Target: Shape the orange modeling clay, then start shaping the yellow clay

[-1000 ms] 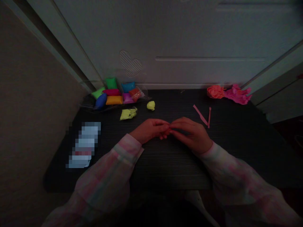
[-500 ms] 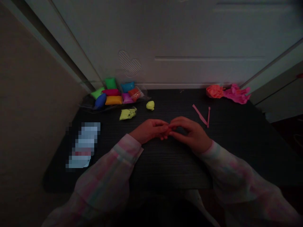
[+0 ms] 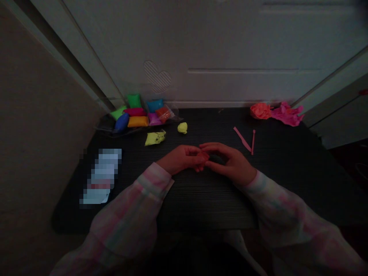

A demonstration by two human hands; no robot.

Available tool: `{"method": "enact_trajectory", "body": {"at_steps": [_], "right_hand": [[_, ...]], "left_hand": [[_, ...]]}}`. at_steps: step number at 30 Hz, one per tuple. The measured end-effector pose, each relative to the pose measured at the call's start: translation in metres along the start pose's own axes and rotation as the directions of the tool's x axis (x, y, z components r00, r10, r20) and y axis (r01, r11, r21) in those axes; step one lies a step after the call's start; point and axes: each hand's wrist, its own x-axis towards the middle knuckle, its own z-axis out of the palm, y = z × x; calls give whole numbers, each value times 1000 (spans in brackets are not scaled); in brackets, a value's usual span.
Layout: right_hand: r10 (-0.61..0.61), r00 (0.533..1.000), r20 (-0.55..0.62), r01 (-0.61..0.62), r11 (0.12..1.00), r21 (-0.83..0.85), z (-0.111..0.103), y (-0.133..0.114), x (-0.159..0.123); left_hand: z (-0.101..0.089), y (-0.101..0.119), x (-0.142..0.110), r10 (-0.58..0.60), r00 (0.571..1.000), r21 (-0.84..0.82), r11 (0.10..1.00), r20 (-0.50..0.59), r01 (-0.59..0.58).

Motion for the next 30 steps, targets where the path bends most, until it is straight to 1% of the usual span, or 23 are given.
{"method": "enact_trajectory", "body": {"at_steps": [3, 7, 14, 18, 21, 24, 28, 30], "right_hand": [[25, 999, 20, -26, 999, 34, 1, 0, 0], [-6, 1000, 4, 6, 1000, 18, 1, 1, 1], [-84, 995, -52, 78, 991, -111, 3, -4, 2], [-116, 988, -101, 93, 973, -212, 4, -6, 2], [-134, 986, -100, 106, 962, -253, 6, -5, 3], [-131, 985, -113, 95, 957, -276, 9, -3, 4], [-105, 983, -151, 59, 957, -283, 16, -3, 5], [-98, 982, -160, 49, 958, -283, 19, -3, 6]], "left_hand": [[0, 0, 0, -13, 1000, 7, 1000, 8, 13], [1, -1, 0, -19, 1000, 0, 1000, -1, 19], [1, 0, 0, -17, 1000, -7, 1000, -19, 17], [4, -1, 2, 8, 999, -95, 995, -49, -13], [9, -5, 5, 27, 994, -168, 985, -107, -45], [16, -10, 9, 49, 978, -157, 984, -203, -82], [24, -15, 12, 124, 931, -110, 979, -343, -171], [25, -15, 12, 168, 905, -91, 971, -390, -220]]}}
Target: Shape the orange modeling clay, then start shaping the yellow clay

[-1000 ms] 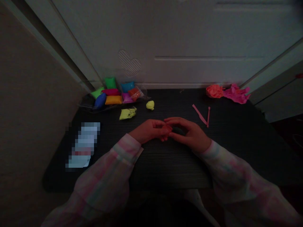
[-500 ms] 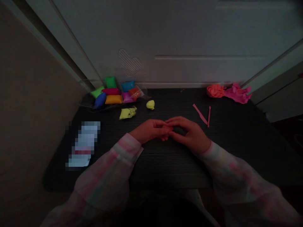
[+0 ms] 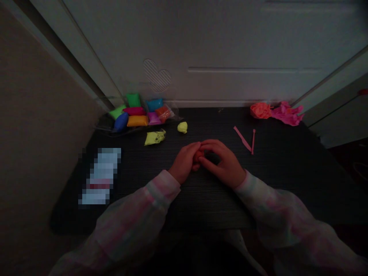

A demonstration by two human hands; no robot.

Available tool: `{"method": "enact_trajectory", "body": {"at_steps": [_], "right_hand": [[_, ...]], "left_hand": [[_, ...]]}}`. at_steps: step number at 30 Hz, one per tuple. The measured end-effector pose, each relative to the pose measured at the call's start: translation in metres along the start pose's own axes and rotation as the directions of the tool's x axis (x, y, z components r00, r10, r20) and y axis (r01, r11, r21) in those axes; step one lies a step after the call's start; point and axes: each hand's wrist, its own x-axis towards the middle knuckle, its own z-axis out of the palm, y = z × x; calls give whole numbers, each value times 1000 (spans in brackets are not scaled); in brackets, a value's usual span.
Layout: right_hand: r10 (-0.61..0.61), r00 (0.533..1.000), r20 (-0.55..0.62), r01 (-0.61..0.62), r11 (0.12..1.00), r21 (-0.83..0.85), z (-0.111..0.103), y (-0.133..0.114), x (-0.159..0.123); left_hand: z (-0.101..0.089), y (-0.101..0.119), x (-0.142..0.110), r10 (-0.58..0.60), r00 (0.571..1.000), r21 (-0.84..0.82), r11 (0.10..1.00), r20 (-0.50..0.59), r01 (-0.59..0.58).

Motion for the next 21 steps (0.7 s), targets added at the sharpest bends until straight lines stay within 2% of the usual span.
{"method": "enact_trajectory", "body": {"at_steps": [5, 8, 16, 21], "right_hand": [[23, 999, -23, -23, 1000, 14, 4, 1, 1], [26, 999, -40, -26, 999, 20, 3, 2, 2], [-60, 997, -41, 59, 998, -17, 0, -4, 1], [-66, 996, -57, 63, 997, -54, 1, -3, 1]], "left_hand": [[-4, -1, 2, 61, 998, 18, 998, -21, -61], [-6, -2, 3, 50, 998, 59, 997, -28, -48], [-1, 1, 0, -5, 996, 141, 990, -87, 17], [0, 2, -1, 21, 997, 94, 995, -76, -13]]}}
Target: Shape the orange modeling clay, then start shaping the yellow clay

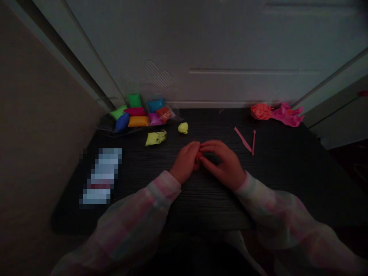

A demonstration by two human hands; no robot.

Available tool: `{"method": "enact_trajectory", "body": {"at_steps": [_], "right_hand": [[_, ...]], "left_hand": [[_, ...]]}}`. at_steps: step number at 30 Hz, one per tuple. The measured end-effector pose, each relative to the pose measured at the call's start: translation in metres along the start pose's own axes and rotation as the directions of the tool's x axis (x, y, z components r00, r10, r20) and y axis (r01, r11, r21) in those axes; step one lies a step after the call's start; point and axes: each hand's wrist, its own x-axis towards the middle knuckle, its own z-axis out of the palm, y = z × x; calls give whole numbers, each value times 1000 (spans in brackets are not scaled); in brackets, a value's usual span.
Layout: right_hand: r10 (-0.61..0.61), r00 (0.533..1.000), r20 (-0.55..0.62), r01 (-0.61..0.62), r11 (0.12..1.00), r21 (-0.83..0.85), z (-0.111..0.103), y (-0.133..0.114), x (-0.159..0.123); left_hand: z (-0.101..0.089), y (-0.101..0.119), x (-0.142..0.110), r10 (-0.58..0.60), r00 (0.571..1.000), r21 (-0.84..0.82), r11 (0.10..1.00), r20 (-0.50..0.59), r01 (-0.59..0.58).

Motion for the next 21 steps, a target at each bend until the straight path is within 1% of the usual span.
{"method": "enact_trajectory", "body": {"at_steps": [4, 9, 11, 15, 18, 21], "right_hand": [[4, 1000, -4, -4, 1000, -22, -1, 2, 1], [-20, 1000, -24, 19, 999, -38, -2, 2, -1], [-24, 1000, -16, 24, 999, -37, -2, 2, -1], [-43, 999, -1, 43, 999, -17, -3, 0, -1], [-32, 999, -22, 32, 999, -2, -4, 0, -1], [24, 999, -25, -23, 999, 36, -5, 1, 0]], "left_hand": [[-1, 1, 1, -8, 999, -93, 996, 43, 12], [-1, 2, 1, -98, 993, -193, 975, 72, 110], [-2, 0, 1, -107, 992, -154, 981, 67, 116], [-3, -3, 1, -47, 998, 4, 999, 35, 47], [-3, -2, 1, -23, 999, -26, 999, 32, 24], [-3, -1, 1, -24, 998, -57, 998, 54, 27]]}}
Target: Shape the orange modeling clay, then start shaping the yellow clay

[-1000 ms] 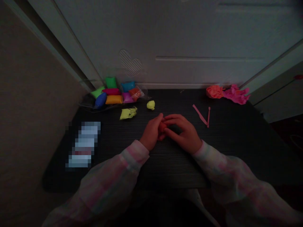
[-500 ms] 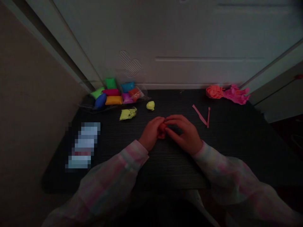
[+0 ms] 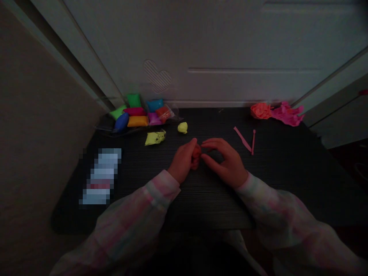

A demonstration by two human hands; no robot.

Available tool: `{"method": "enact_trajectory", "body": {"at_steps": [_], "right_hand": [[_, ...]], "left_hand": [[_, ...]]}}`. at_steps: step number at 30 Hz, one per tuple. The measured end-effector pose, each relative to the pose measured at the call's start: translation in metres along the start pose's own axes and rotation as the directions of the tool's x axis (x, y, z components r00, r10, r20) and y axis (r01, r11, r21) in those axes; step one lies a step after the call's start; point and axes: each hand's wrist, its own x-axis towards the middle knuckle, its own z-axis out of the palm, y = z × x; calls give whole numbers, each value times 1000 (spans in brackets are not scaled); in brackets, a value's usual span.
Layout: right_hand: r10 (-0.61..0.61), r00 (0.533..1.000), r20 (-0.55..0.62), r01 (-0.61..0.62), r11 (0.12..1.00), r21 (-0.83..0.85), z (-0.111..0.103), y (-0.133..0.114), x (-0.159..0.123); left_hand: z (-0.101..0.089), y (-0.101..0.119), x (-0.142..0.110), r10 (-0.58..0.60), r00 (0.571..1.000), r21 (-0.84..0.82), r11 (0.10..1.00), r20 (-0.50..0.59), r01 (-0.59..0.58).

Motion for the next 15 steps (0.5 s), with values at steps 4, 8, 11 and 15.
{"method": "enact_trajectory", "body": {"at_steps": [4, 8, 11, 15], "right_hand": [[34, 999, 42, -36, 997, 61, 1, 0, 1], [31, 997, 72, -36, 997, 69, 1, 1, 2], [31, 997, 69, -35, 998, 59, 1, 1, 2], [47, 997, 60, -51, 996, 67, 2, 0, 1]], "left_hand": [[1, 1, -1, -1, 1000, 56, 998, 5, 1], [1, 1, -2, 20, 1000, 124, 992, 1, -20], [1, 1, -2, 30, 1000, 144, 989, -5, -29], [4, 2, -3, 36, 999, 186, 982, -29, -30]]}}
